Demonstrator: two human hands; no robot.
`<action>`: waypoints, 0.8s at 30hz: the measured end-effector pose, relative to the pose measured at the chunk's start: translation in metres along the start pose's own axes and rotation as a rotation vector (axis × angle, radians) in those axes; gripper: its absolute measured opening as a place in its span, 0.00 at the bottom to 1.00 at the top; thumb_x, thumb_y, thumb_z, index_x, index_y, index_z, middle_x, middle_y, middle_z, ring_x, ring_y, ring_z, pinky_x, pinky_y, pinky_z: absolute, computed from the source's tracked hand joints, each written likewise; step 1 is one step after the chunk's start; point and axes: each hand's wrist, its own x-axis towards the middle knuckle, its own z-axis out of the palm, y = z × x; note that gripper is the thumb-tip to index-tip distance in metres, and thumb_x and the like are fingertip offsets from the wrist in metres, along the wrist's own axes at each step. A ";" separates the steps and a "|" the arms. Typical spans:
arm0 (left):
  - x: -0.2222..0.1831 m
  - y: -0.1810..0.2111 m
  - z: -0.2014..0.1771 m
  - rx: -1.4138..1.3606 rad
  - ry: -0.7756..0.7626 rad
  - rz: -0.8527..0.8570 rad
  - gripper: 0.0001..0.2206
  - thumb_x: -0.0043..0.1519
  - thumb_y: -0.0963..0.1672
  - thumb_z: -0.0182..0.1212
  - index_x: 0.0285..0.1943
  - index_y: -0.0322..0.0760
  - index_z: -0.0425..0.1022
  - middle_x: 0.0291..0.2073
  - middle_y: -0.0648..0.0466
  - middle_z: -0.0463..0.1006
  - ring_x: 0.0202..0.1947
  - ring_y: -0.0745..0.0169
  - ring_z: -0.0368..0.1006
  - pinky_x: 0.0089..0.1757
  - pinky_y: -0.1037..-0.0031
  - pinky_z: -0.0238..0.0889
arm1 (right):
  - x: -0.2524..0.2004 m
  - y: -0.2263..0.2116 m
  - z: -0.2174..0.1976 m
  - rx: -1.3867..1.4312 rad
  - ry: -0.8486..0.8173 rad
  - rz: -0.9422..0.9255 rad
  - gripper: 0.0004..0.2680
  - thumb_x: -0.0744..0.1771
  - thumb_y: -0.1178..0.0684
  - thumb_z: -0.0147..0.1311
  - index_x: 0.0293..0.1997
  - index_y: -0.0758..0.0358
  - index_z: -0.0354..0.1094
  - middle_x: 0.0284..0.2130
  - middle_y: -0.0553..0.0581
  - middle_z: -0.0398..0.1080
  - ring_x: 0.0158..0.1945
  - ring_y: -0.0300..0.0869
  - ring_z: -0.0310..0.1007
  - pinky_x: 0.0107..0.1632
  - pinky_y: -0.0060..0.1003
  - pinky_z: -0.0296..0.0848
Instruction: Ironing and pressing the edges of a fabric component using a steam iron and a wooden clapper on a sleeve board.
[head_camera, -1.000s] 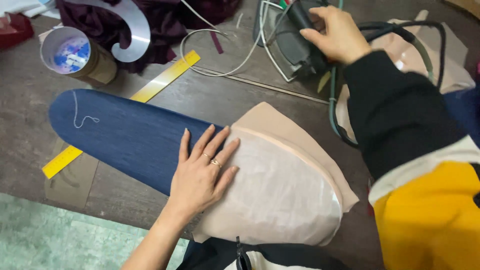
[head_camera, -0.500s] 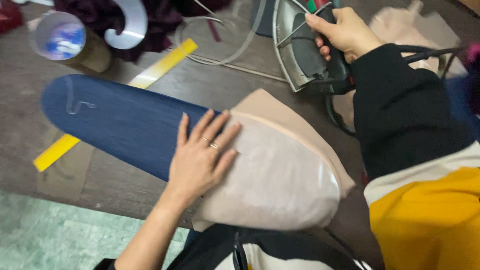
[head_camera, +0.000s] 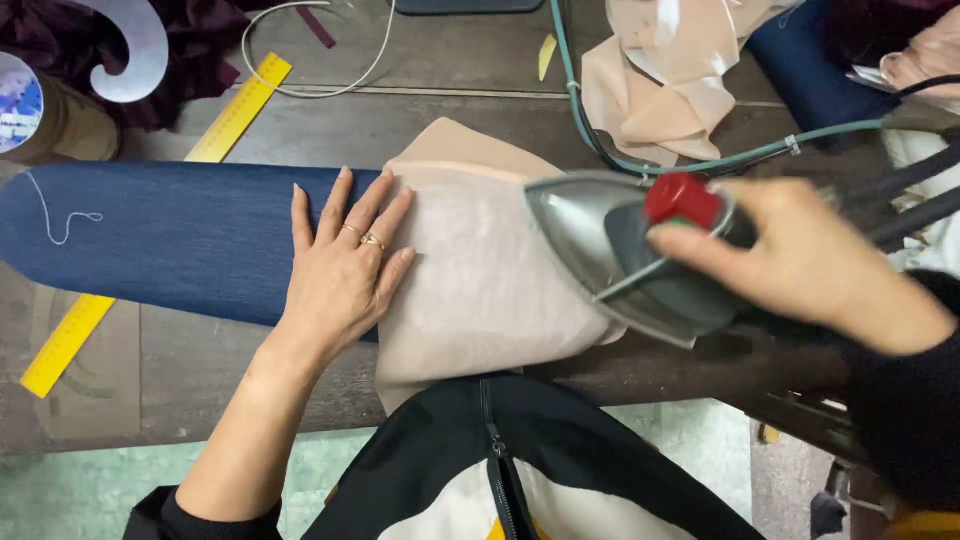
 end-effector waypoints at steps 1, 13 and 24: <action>-0.001 0.000 0.001 0.000 0.000 0.006 0.23 0.66 0.50 0.48 0.70 0.42 0.60 0.69 0.51 0.59 0.69 0.37 0.51 0.59 0.36 0.38 | -0.002 0.003 0.007 0.004 0.003 0.003 0.14 0.61 0.43 0.54 0.46 0.54 0.76 0.34 0.56 0.80 0.33 0.43 0.80 0.36 0.35 0.75; -0.002 0.002 0.005 0.068 0.004 0.008 0.25 0.66 0.53 0.47 0.71 0.43 0.60 0.69 0.53 0.60 0.69 0.36 0.49 0.60 0.36 0.36 | 0.008 0.018 0.030 -0.147 0.013 -0.147 0.15 0.61 0.35 0.52 0.43 0.49 0.75 0.30 0.53 0.79 0.36 0.46 0.77 0.41 0.36 0.67; -0.002 0.002 0.004 0.107 -0.005 0.018 0.25 0.66 0.53 0.44 0.71 0.43 0.60 0.70 0.53 0.58 0.69 0.38 0.49 0.60 0.37 0.37 | 0.019 0.131 0.018 0.052 0.105 0.243 0.23 0.68 0.36 0.50 0.20 0.69 0.60 0.10 0.66 0.64 0.13 0.51 0.62 0.24 0.41 0.60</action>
